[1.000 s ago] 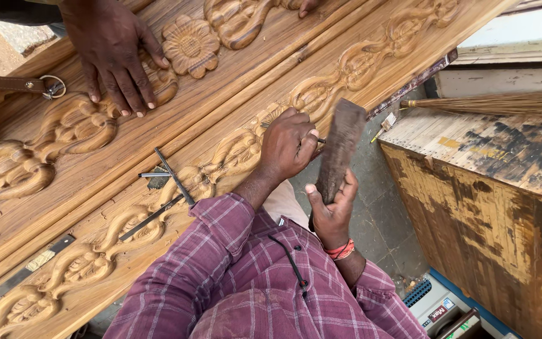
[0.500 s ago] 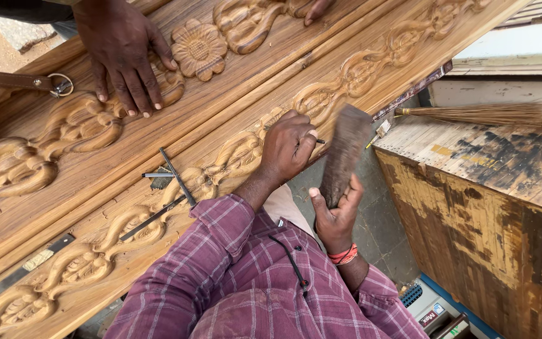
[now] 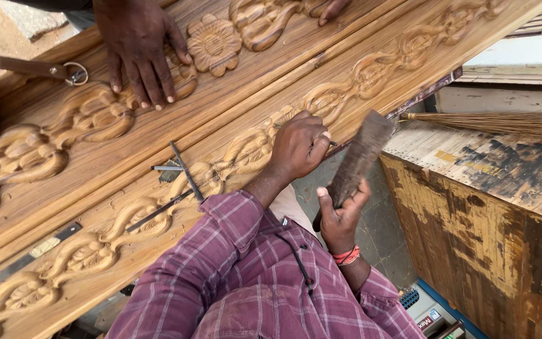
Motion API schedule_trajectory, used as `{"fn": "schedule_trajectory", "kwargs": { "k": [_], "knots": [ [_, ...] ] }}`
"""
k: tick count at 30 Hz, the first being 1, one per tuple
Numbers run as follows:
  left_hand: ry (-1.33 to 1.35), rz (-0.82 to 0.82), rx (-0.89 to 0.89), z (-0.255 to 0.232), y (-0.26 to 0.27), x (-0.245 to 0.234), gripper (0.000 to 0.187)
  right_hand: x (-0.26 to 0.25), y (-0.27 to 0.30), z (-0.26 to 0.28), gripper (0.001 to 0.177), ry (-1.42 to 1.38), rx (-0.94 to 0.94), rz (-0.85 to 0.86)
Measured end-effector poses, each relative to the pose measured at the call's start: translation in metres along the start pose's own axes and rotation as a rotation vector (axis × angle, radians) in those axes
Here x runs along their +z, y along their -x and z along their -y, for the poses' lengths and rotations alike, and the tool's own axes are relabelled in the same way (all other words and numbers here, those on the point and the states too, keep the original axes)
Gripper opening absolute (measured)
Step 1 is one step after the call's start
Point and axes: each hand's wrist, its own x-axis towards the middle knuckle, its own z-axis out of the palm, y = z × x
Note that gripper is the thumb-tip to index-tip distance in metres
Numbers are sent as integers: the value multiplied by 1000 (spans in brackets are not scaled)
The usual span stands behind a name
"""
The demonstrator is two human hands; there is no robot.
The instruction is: The person carves floral patterns into a long wooden panel using a chisel and a wooden mallet. They repeatedly strike the chisel to shape the wood and occasionally brush away wood shavings with their hand. Other people are present and assist by holding the panel steady.
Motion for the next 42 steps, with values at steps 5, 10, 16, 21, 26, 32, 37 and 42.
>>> {"fn": "schedule_trajectory", "kwargs": {
  "k": [5,10,16,21,26,32,37,42],
  "knots": [
    [8,-7,-24,5,-2,4,27,1,-3,2,75,12,-3,25],
    [45,-8,-70,26,0,18,28,0,-5,6,74,32,-54,61],
    [170,-151,-91,57,6,18,28,-1,-6,14,76,-18,4,61],
    [456,-399,-513,72,6,-42,43,-11,-23,18,73,-44,-83,-63],
    [18,-405,-604,38,29,-77,33,-33,-46,18,73,-137,121,-23],
    [-476,-197,-496,0,69,-60,33,-62,-90,-14,75,91,3,160],
    [-838,-271,-317,-7,74,-46,22,-69,-151,-10,82,334,-105,365],
    [-777,-601,-347,-10,98,-31,23,-79,-201,-3,76,569,-111,548]
  ]
}}
